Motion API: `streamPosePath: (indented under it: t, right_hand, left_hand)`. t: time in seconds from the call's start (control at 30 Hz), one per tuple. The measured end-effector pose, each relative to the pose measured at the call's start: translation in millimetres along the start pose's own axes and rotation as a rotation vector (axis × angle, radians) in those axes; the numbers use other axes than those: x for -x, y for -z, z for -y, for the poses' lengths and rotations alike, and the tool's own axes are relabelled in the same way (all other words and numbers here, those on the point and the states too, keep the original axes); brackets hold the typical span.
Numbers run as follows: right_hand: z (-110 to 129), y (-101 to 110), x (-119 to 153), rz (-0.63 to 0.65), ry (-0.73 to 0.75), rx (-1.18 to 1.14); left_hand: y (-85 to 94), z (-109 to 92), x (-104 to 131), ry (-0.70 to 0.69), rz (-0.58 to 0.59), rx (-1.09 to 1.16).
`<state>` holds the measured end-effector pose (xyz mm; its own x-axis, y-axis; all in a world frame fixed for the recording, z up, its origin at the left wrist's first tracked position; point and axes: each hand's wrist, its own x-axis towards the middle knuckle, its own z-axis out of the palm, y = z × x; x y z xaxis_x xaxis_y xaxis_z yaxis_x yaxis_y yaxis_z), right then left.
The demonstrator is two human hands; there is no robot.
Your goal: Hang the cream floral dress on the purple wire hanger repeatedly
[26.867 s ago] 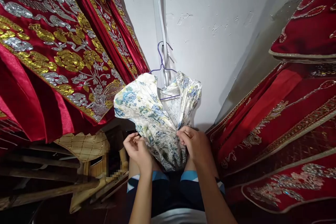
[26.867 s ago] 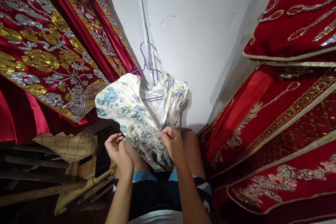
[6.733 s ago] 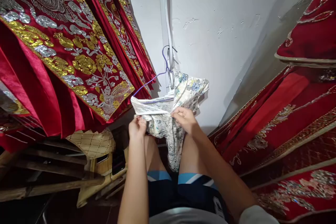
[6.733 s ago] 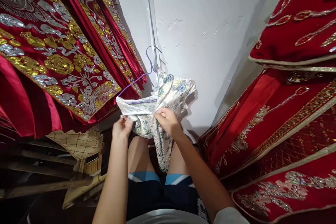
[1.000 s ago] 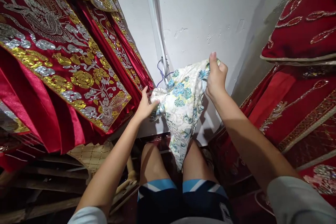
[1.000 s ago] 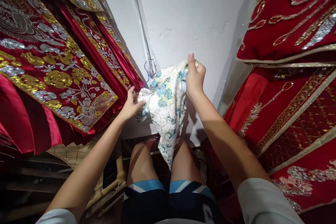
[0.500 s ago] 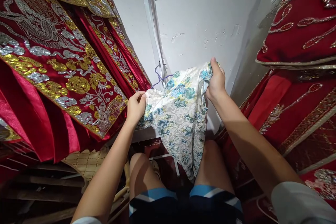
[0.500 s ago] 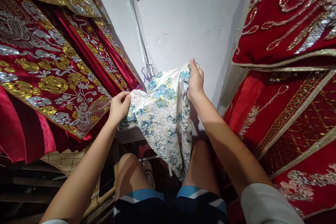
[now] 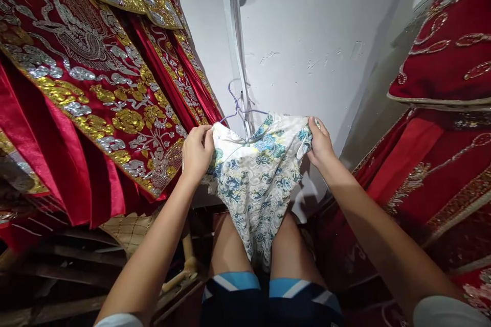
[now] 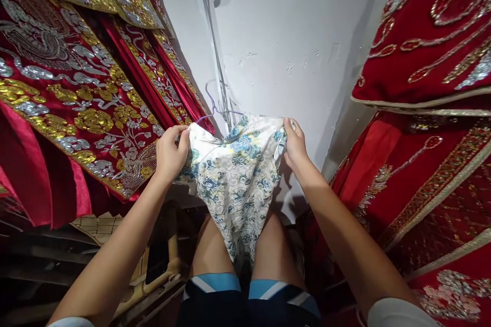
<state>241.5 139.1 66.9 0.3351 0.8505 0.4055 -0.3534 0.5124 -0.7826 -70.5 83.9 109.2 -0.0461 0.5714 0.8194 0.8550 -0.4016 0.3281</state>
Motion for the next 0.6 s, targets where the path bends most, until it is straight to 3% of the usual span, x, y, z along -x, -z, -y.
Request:
streamPosePath:
  t: [0.13,0.3,0.4,0.53,0.6]
  right_hand:
    - [18.2,-12.1,-9.8,0.027,0.077,0.048]
    - [51.7,-36.5,15.8,0.304,0.032,0.135]
    - [74.8,-42.5,48.3,0.679,-0.102,0.185]
    - [106.1,-39.6,89.1,1.440,-0.379,0.285]
    - [114.4,-38.5,103.2,1.557,-0.379,0.377]
  left_hand:
    - [18.0,-8.2,-9.3,0.016,0.002,0.056]
    - [25.3,4.4,4.7,0.136,0.067,0.120]
    - [17.7,21.0,33.0,0.241,0.013,0.242]
    - [4.1,25.9,71.0,0.310,-0.208,0.404]
    - [-2.7,19.0,81.5,0.298,-0.199,0.454]
